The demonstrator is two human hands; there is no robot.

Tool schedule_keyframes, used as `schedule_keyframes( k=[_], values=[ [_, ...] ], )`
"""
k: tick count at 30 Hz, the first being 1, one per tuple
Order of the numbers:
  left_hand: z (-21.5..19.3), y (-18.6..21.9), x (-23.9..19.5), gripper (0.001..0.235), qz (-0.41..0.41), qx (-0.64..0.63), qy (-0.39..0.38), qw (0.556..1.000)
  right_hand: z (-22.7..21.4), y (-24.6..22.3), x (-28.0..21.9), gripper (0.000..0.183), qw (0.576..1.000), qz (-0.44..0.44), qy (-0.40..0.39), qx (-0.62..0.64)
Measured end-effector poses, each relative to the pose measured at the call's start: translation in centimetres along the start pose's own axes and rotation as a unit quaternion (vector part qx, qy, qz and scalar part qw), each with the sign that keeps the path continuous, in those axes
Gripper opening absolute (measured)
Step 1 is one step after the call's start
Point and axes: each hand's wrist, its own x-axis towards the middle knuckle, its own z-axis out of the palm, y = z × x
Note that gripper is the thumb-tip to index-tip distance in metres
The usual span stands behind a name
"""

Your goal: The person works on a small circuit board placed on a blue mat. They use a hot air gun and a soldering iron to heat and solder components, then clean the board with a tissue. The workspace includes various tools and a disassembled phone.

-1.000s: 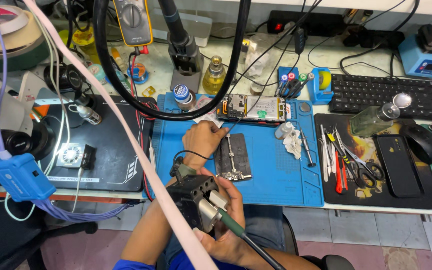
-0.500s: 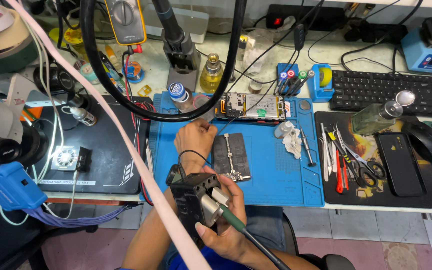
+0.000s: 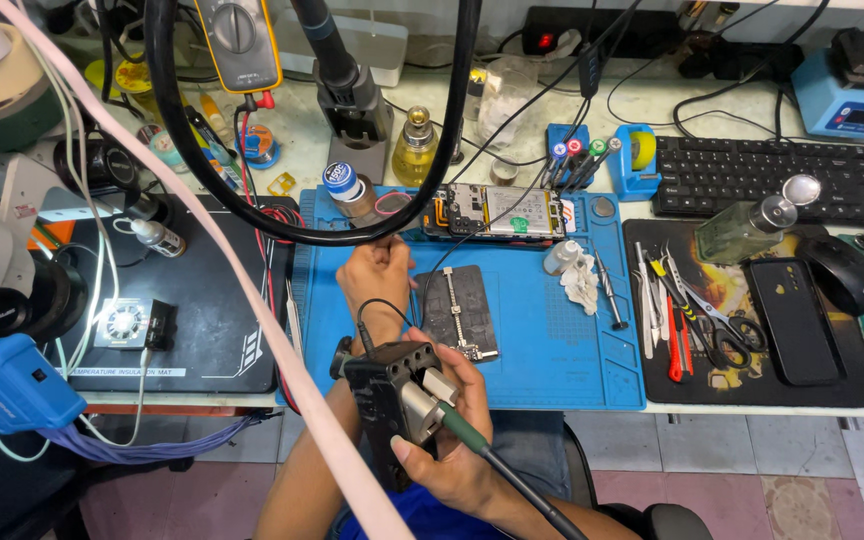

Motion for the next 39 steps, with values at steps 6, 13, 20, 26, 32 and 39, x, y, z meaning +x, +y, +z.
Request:
schedule_keyframes(
  k=[6, 13, 20, 26, 32, 39],
  values=[
    [-0.5, 0.3, 0.0, 0.022, 0.032, -0.021, -0.030, 0.999, 0.1, -0.1, 0.4, 0.091, 1.000, -0.010, 0.013, -0.022],
    [-0.5, -0.4, -0.1, 0.033, -0.029, -0.077, -0.060, 0.995, 0.0, 0.0, 0.5, 0.091, 1.000, -0.006, 0.015, -0.024],
    [-2.3, -0.6, 0.2, 0.034, -0.049, 0.062, -0.030, 0.996, -0.1, 0.1, 0.5, 0.090, 1.000, -0.018, 0.011, -0.016],
    [-2.4, -1.8, 1.3, 0.049, 0.045, 0.320, 0.021, 0.946, -0.1, 0.2, 0.5, 0.090, 1.000, -0.012, 0.012, -0.015],
    [-2.1, -2.0, 0.9, 0.028, 0.053, 0.325, 0.003, 0.944, -0.1, -0.2, 0.1, 0.090, 1.000, -0.018, 0.010, -0.005],
    [-2.5, -2.1, 0.4, 0.023, 0.172, 0.374, -0.068, 0.909, -0.5, -0.5, 0.0, 0.090, 1.000, -0.012, 0.013, -0.012]
  ],
)
